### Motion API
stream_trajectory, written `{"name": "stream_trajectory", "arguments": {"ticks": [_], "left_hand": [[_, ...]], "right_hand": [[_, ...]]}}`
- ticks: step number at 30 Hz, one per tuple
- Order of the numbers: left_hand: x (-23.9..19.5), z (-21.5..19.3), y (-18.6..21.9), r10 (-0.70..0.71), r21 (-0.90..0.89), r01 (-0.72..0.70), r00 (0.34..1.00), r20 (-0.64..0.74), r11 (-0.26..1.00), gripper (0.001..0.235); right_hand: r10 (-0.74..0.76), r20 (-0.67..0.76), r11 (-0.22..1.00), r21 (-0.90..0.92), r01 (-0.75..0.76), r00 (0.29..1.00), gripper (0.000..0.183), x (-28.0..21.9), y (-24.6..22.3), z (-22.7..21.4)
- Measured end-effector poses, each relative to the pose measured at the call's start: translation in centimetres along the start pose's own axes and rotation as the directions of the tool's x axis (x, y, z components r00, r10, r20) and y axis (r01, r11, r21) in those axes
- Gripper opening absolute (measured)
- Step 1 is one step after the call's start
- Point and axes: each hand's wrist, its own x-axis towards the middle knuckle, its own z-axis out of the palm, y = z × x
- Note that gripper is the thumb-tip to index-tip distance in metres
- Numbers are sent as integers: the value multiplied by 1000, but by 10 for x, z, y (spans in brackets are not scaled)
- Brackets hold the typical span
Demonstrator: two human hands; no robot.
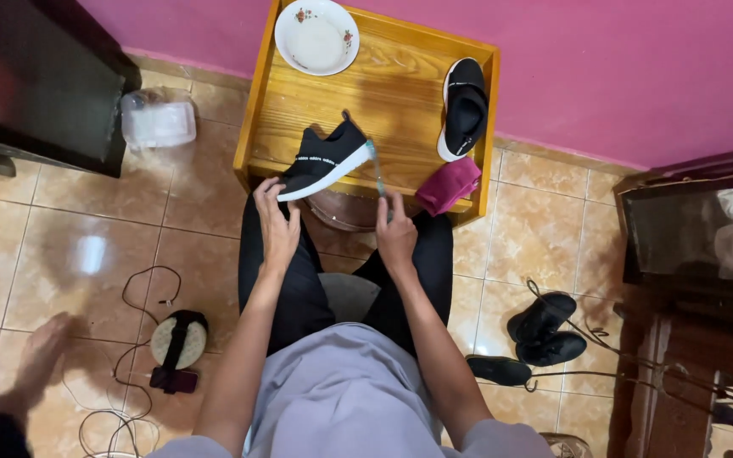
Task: The person scrubs the white sole of a black slip-on shoe using a toothbrush. They hold the shoe on a small wooden table and repeatedly brush the sole and side edges. A second shoe, a bowl, and a cloth are visible on the table.
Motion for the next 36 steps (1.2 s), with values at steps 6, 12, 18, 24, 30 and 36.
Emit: {"name": "stream_trajectory", "arguments": {"ticks": [6,12,18,24,30,36], "left_hand": [[-3,6,-9,-45,-70,45,999,0,997,38],[-2,4,-9,-23,-69,24,1000,16,997,40],[-1,2,-5,-25,-89,25,1000,3,996,40],[4,-5,7,-10,-39,11,1000,14,999,38],[3,-3,3,-18,-39,18,1000,2,999,38],[3,-2,3,-41,-55,41,999,1,998,37]], "right_hand": [[19,105,998,60,-26,994,23,-36,-14,3],[10,38,998,64,-12,999,25,-13,-1,-3],[-93,88,995,-34,96,992,19,-35,-5,12],[-14,31,998,54,13,999,24,14,19,2],[-87,98,996,-15,89,991,19,-33,-3,5],[-104,141,993,-43,111,985,22,-53,-17,8]]}}
